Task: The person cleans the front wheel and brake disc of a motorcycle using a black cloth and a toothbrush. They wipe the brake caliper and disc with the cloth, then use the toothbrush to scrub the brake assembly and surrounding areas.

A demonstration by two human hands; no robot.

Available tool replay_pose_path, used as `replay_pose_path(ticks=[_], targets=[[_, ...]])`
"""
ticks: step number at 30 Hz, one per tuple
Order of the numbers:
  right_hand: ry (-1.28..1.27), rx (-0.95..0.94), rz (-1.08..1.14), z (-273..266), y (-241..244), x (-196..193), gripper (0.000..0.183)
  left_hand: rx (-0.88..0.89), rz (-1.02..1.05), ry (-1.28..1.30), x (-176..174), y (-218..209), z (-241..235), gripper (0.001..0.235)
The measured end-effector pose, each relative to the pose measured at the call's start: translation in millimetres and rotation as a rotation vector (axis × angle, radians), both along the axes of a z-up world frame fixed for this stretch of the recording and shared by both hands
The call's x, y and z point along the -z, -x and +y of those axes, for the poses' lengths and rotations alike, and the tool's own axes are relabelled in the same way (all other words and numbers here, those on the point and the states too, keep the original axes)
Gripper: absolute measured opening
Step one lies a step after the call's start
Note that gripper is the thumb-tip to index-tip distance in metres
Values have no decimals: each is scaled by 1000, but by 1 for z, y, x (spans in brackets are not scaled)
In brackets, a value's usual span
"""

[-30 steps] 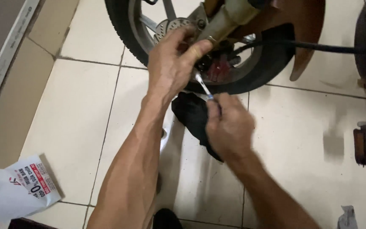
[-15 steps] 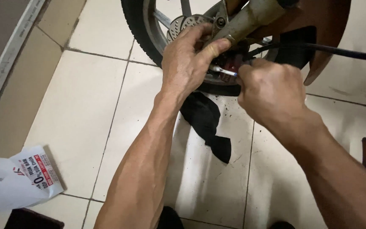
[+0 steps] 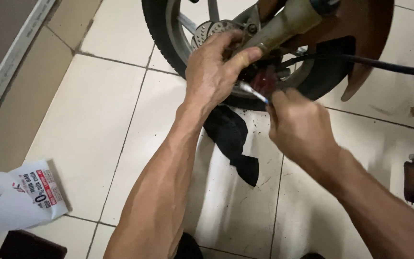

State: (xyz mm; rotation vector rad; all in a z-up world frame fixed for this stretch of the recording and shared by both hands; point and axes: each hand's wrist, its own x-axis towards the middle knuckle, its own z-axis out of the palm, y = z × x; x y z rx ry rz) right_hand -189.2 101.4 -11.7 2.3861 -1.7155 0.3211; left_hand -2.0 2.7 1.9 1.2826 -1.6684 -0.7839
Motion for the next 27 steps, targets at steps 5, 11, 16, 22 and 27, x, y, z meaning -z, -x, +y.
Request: replay_pose_path(ticks=[5, 11, 16, 22, 27], targets=[[-192, 145, -145, 21, -2, 19, 16, -4, -12, 22, 2, 1, -1, 64], [-315, 285, -539, 8, -34, 16, 21, 11, -9, 73, 4, 1, 0, 63], [-458, 590, -990, 11, -78, -5, 19, 11, -6, 94, 3, 0, -2, 57], [-316, 742, -1205, -9, -80, 13, 22, 13, -12, 91, 7, 1, -1, 59], [-232, 692, -1079, 7, -87, 25, 18, 6, -14, 89, 0, -3, -3, 53]])
